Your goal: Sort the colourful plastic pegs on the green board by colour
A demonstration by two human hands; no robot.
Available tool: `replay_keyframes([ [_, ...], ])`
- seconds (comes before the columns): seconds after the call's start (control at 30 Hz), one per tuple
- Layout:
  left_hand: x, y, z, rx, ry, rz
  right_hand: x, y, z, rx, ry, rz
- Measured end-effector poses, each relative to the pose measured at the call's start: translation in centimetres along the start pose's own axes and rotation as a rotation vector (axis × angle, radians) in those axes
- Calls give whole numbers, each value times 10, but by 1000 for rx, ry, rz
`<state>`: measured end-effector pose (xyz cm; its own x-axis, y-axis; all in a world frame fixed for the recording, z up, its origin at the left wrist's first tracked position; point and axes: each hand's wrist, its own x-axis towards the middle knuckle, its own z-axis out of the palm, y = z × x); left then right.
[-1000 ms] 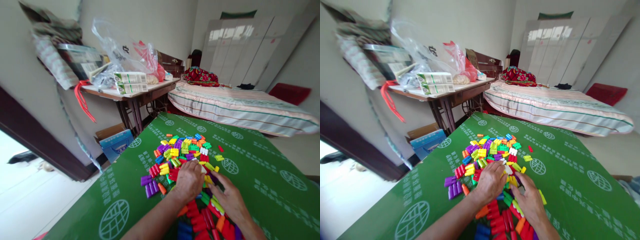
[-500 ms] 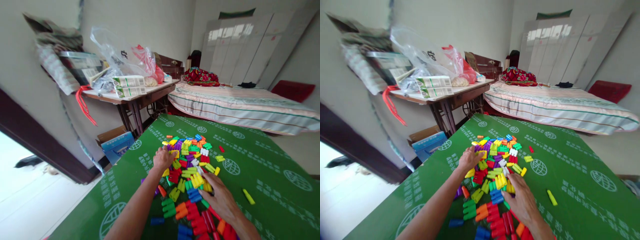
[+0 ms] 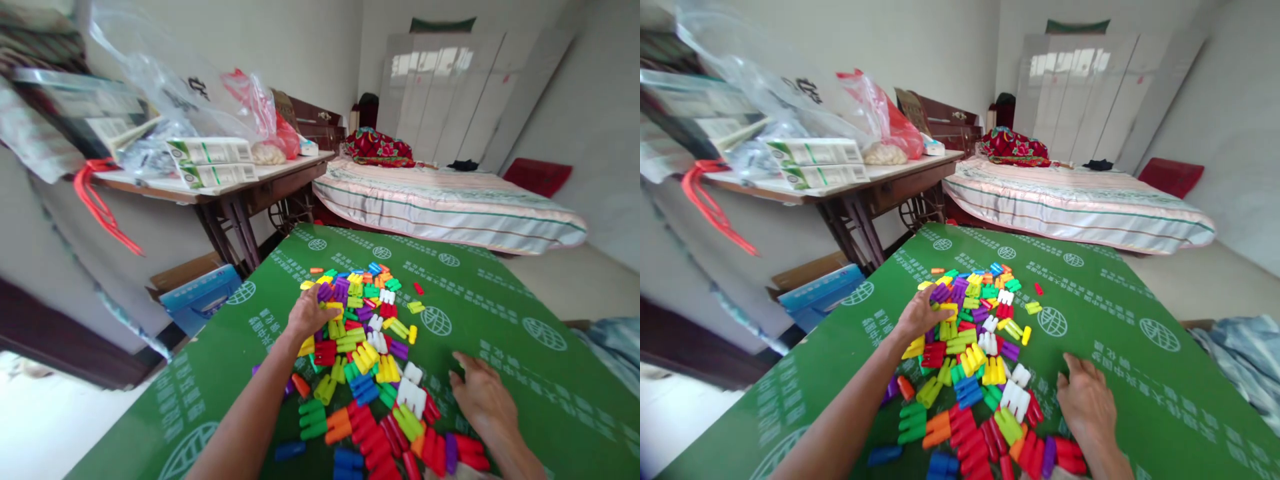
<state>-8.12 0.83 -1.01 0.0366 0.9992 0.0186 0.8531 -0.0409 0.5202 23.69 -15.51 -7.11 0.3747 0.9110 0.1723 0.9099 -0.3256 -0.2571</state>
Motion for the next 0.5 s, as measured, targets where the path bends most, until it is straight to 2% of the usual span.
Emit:
replay_keyframes([
  [0.13, 1, 5, 1, -97, -5, 28, -6, -25, 12, 217, 53, -151],
  [0.27, 2, 7, -1, -181, -13, 43, 0, -55, 10, 453, -48, -243],
  [0.5, 14, 11, 10, -232, 6, -23, 5, -73, 5, 450, -104, -238],
])
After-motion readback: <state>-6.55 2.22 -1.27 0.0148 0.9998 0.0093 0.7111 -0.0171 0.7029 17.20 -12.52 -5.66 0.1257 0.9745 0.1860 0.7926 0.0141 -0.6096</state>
